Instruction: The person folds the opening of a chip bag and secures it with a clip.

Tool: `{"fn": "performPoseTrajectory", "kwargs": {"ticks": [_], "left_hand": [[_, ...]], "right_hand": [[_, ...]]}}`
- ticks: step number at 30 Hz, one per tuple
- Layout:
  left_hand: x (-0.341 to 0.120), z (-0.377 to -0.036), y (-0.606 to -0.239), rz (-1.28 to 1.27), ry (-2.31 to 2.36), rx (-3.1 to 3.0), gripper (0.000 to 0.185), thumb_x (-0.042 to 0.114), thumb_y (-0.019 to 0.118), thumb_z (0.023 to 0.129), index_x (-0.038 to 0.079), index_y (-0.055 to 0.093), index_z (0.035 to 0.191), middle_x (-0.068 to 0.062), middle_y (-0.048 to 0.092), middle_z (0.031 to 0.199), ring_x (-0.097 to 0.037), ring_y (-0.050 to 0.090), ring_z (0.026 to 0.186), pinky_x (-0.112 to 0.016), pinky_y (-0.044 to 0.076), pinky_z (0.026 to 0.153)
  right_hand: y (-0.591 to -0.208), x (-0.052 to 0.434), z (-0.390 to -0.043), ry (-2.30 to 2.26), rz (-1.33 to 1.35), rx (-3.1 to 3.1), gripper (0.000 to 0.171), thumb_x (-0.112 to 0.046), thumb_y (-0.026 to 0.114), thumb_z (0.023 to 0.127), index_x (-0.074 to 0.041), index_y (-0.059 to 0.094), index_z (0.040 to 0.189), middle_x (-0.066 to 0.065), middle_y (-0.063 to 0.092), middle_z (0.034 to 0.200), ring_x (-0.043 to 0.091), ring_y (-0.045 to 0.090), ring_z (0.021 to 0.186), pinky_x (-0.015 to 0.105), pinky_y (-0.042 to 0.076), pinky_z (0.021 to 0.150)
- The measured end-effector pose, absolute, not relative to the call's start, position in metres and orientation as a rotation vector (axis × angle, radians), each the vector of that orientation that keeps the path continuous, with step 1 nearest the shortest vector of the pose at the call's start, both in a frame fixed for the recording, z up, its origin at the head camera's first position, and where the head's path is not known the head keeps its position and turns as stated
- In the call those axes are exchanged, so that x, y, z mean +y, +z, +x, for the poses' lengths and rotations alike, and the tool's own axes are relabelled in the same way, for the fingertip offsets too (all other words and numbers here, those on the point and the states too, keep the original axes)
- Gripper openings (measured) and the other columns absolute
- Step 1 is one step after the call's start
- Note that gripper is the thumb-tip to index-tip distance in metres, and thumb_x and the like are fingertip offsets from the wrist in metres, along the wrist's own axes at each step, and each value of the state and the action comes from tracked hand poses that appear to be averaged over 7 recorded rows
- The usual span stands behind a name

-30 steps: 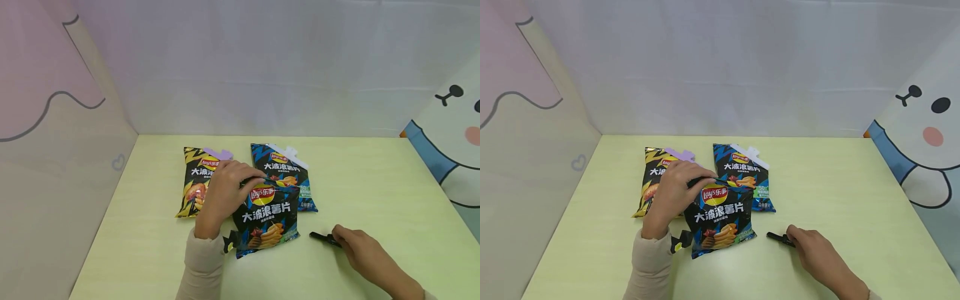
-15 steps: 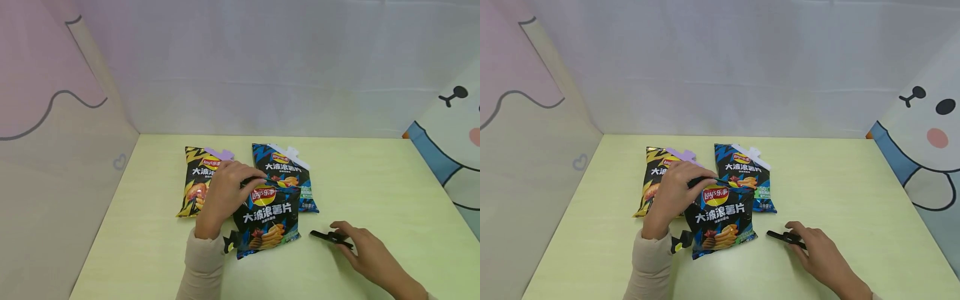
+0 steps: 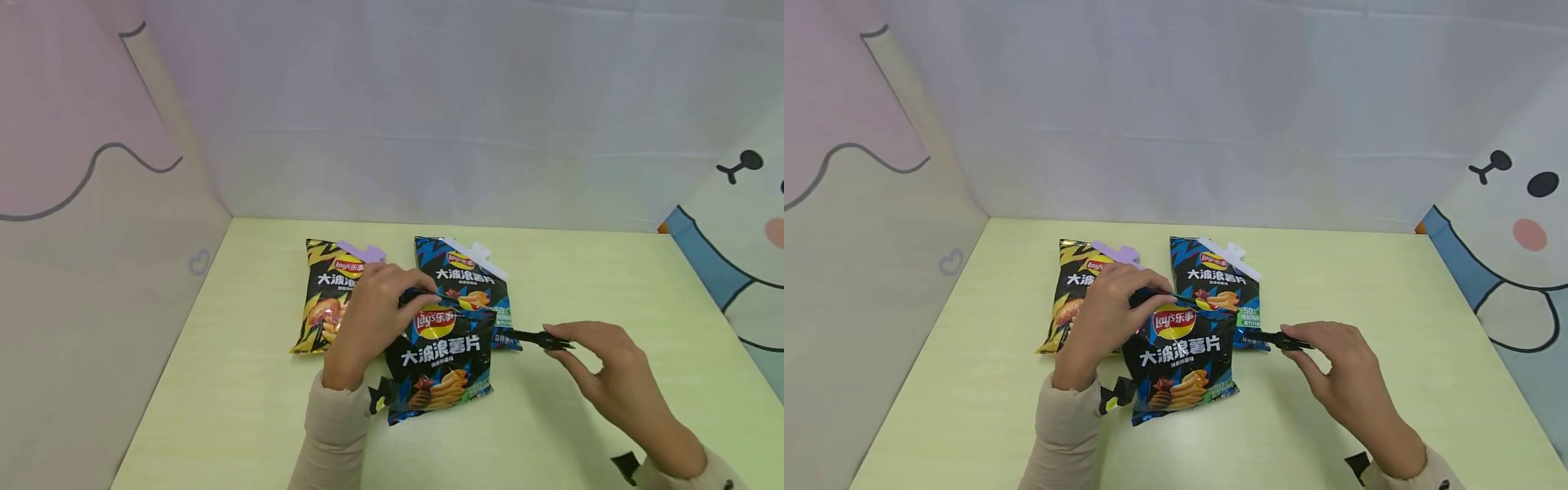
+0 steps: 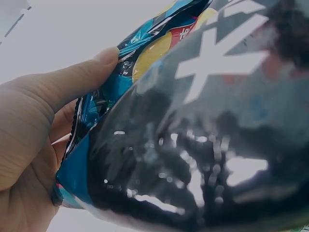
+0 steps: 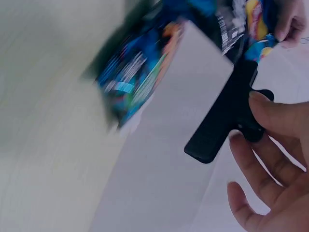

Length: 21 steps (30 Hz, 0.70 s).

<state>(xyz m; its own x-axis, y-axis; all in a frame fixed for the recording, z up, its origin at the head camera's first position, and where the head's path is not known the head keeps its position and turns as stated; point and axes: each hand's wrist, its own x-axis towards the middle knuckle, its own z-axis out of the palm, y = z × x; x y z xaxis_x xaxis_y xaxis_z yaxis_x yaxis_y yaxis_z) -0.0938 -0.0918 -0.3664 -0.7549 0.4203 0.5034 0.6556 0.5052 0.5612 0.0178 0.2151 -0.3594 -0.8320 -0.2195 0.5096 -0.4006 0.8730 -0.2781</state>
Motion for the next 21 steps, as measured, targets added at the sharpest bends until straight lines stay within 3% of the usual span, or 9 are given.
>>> {"fn": "performPoseTrajectory", "kwargs": {"ticks": [2,5,9,13,15,18,21], "left_hand": [[-0.092,-0.094,-0.366,-0.908,-1.1,-2.443,0.011,0.029,0.076,0.089,0.02,0.076,0.094,0.007,0.077,0.09,-0.012,0.066,0.081,-0.039,0.047,0.098],[-0.092,-0.094,-0.365,-0.911,-1.101,-2.439,0.011,0.029,0.075,0.09,0.02,0.076,0.095,0.007,0.078,0.092,-0.013,0.066,0.084,-0.04,0.047,0.099],[-0.091,-0.094,-0.364,-0.918,-1.105,-2.446,0.011,0.03,0.074,0.091,0.02,0.076,0.097,0.006,0.078,0.095,-0.013,0.067,0.086,-0.041,0.047,0.101],[-0.091,-0.093,-0.363,-0.928,-1.105,-2.444,0.011,0.029,0.074,0.091,0.02,0.076,0.097,0.006,0.078,0.095,-0.014,0.068,0.086,-0.041,0.047,0.101],[-0.091,-0.092,-0.363,-0.931,-1.109,-2.441,0.011,0.029,0.074,0.091,0.02,0.076,0.097,0.006,0.079,0.095,-0.014,0.068,0.086,-0.041,0.047,0.101],[-0.091,-0.091,-0.364,-0.936,-1.109,-2.431,0.009,0.028,0.074,0.091,0.02,0.077,0.097,0.006,0.079,0.094,-0.013,0.068,0.086,-0.04,0.048,0.1],[-0.092,-0.09,-0.365,-0.95,-1.112,-2.413,0.01,0.027,0.075,0.091,0.02,0.077,0.097,0.006,0.079,0.092,-0.013,0.068,0.085,-0.04,0.048,0.1]], "right_hand": [[-0.354,0.207,0.013,0.572,0.479,-2.524,0.056,-0.059,0.049,0.096,-0.013,0.077,0.112,0.006,0.077,0.096,0.006,0.06,0.096,0.008,0.034,0.099],[-0.347,0.197,0.007,0.633,0.498,-2.49,0.05,-0.055,0.054,0.096,-0.013,0.077,0.112,0.006,0.077,0.094,0.004,0.058,0.097,0.009,0.034,0.1],[-0.339,0.185,-0.001,0.657,0.509,-2.466,0.027,-0.023,0.079,0.087,-0.013,0.078,0.111,0.005,0.076,0.092,0.007,0.059,0.095,0.009,0.036,0.098],[-0.335,0.175,-0.009,0.687,0.519,-2.442,0.048,0.008,0.087,0.064,-0.011,0.079,0.108,0.005,0.076,0.089,0.004,0.059,0.094,0.01,0.039,0.094],[-0.335,0.171,-0.012,0.721,0.539,-2.429,0.044,0.005,0.088,0.065,-0.009,0.079,0.106,0.006,0.076,0.088,0.001,0.059,0.093,0.011,0.041,0.091],[-0.335,0.166,-0.017,0.764,0.587,-2.429,0.029,-0.012,0.085,0.076,-0.009,0.079,0.105,0.006,0.077,0.088,-0.002,0.059,0.093,0.011,0.043,0.087],[-0.334,0.162,-0.021,0.784,0.616,-2.44,0.028,-0.012,0.085,0.077,-0.008,0.079,0.105,0.005,0.077,0.09,-0.001,0.061,0.092,0.012,0.046,0.083]]}}
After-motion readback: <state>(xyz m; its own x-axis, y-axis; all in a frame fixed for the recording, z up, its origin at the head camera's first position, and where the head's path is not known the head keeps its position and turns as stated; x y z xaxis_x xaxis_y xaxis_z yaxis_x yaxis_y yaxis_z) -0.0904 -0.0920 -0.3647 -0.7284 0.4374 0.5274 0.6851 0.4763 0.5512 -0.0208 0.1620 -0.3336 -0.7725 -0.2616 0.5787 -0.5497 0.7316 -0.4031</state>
